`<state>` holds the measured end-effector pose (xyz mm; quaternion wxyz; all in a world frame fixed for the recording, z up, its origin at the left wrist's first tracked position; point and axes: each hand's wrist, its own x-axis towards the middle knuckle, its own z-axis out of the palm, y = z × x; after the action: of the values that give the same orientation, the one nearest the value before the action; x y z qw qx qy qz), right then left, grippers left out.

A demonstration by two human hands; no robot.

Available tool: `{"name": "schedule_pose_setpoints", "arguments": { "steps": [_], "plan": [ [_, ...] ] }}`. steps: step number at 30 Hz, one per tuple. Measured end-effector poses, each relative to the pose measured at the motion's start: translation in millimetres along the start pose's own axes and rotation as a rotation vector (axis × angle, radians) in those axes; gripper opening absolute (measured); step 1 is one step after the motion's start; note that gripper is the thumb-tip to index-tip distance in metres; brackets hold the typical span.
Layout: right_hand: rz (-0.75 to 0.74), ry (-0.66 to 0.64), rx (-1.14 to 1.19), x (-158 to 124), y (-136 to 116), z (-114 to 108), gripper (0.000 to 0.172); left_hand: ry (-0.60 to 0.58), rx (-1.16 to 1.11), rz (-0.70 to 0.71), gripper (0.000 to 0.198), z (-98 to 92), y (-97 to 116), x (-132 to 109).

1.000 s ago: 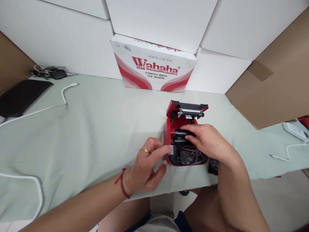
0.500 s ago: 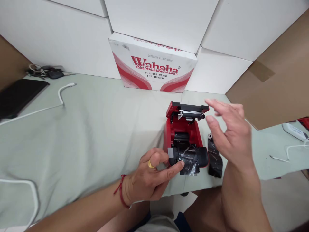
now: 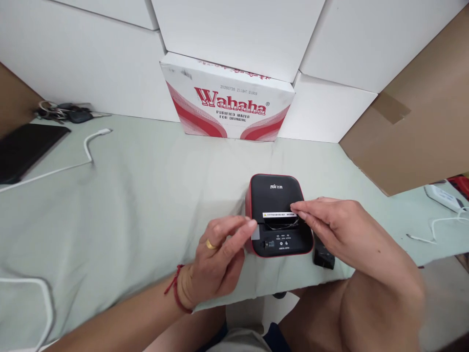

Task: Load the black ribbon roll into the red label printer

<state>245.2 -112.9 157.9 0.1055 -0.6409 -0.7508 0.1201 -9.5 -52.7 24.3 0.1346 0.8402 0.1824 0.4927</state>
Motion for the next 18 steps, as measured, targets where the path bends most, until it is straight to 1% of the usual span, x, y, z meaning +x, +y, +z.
{"name": "schedule_pose_setpoints", "arguments": {
  "steps": [2, 5, 8, 10, 14, 18],
  "plan": [
    [-0.009, -0.029, -0.035, -3, -2, 0, 0.035, -0.046, -0.087, -0.006, 0.085, -0.4, -6, 1],
    [-0.028, -0.025, -0.085, -4, -5, 3, 0.037, -0.109, -0.221, -0.036, 0.085, 0.1, -11, 3],
    [-0.033, -0.023, -0.163, -2, -11, 7, 0.038, -0.087, -0.244, -0.137, 0.079, 2.5, -9, 7],
    [-0.019, -0.021, -0.211, -2, -15, 9, 0.038, -0.067, -0.236, -0.157, 0.074, 5.6, -7, 9],
    [0.024, -0.021, -0.169, 0, -13, 9, 0.036, -0.066, -0.224, -0.086, 0.064, 10.1, -8, 9],
    [0.056, -0.011, -0.034, -1, -2, 7, 0.033, -0.131, -0.205, 0.029, 0.041, 5.8, -16, 5]
  ]
}}
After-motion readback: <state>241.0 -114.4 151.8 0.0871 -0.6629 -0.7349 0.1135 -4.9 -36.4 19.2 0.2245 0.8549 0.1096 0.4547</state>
